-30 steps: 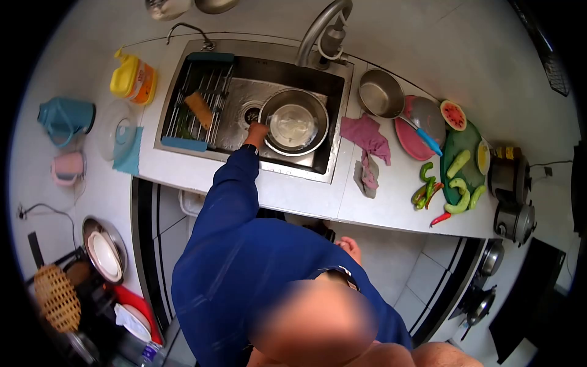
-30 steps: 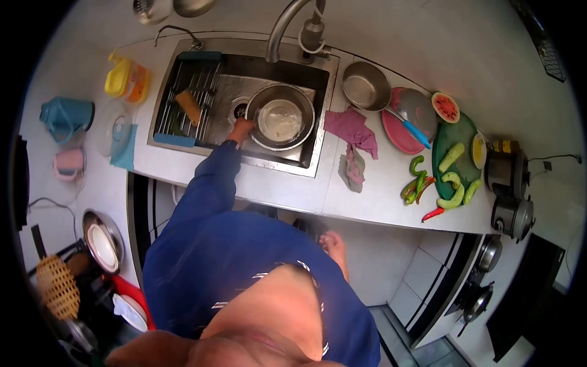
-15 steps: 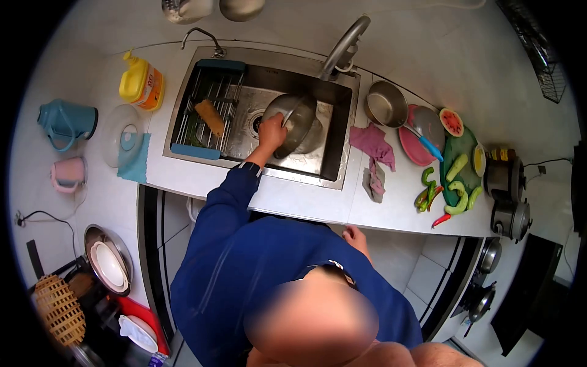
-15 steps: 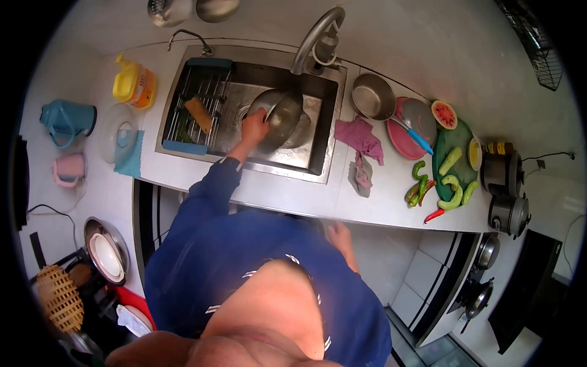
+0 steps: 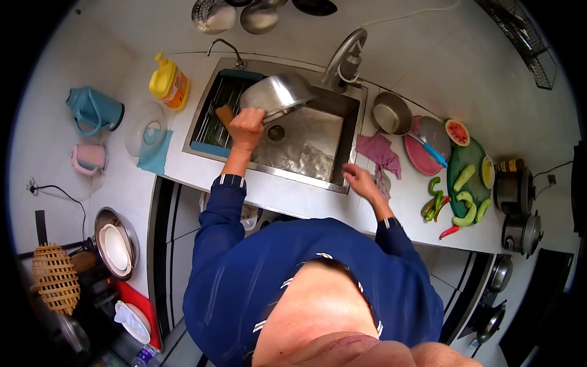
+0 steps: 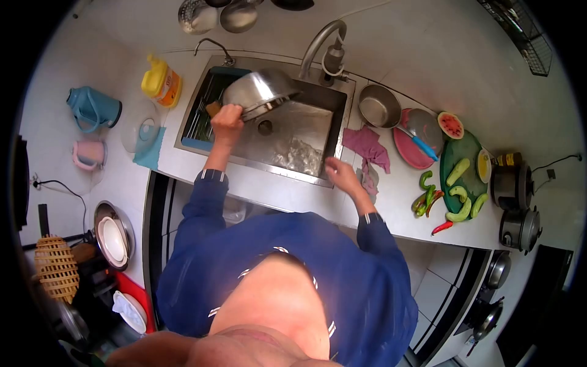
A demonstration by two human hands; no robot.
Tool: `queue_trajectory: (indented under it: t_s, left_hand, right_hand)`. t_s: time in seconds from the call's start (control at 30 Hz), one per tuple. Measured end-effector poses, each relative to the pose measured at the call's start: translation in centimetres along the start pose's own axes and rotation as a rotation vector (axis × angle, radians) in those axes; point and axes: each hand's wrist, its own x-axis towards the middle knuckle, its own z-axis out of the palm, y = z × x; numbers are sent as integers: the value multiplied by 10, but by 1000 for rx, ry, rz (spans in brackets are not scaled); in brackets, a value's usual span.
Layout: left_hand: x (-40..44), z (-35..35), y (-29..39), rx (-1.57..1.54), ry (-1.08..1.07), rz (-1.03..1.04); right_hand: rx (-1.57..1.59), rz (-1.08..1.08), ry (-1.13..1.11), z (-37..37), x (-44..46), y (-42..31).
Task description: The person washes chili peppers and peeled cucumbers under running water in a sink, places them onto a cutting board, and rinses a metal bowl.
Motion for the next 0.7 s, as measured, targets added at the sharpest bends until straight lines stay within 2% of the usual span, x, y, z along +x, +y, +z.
queue_trajectory:
  t_s: [0.07, 0.13, 0.23, 0.37, 0.4, 0.5, 0.6, 0.63, 0.7]
  left_hand:
    - [5, -7, -7, 58, 74, -61]
    - [5, -11, -12, 59, 154, -149]
    - [-9, -16, -8, -7, 167, -472]
    - [-50, -5, -5, -309, 76, -1023]
    - [-68, 7, -5, -406, 135, -1088]
    - [-78, -1, 30, -665, 111, -1334]
    - [-102, 12, 36, -753, 102, -1396]
    - [-104, 11, 35, -756, 10, -1434]
    - [-99, 11, 39, -826, 28, -1444]
  right_hand:
    - [140, -10, 41, -3, 43, 35]
    - [312, 75, 108, -14, 76, 31]
    - [597, 253, 176, -28, 125, 28]
    - [957, 406, 285, -44, 187, 26]
    - [1073, 399, 308, -48, 204, 30]
    - [1318, 485, 325, -59, 262, 56]
    - [1394, 418, 382, -60, 287, 60]
    - [1391, 402, 410, -60, 297, 69]
    - [1295, 369, 441, -52, 305, 78]
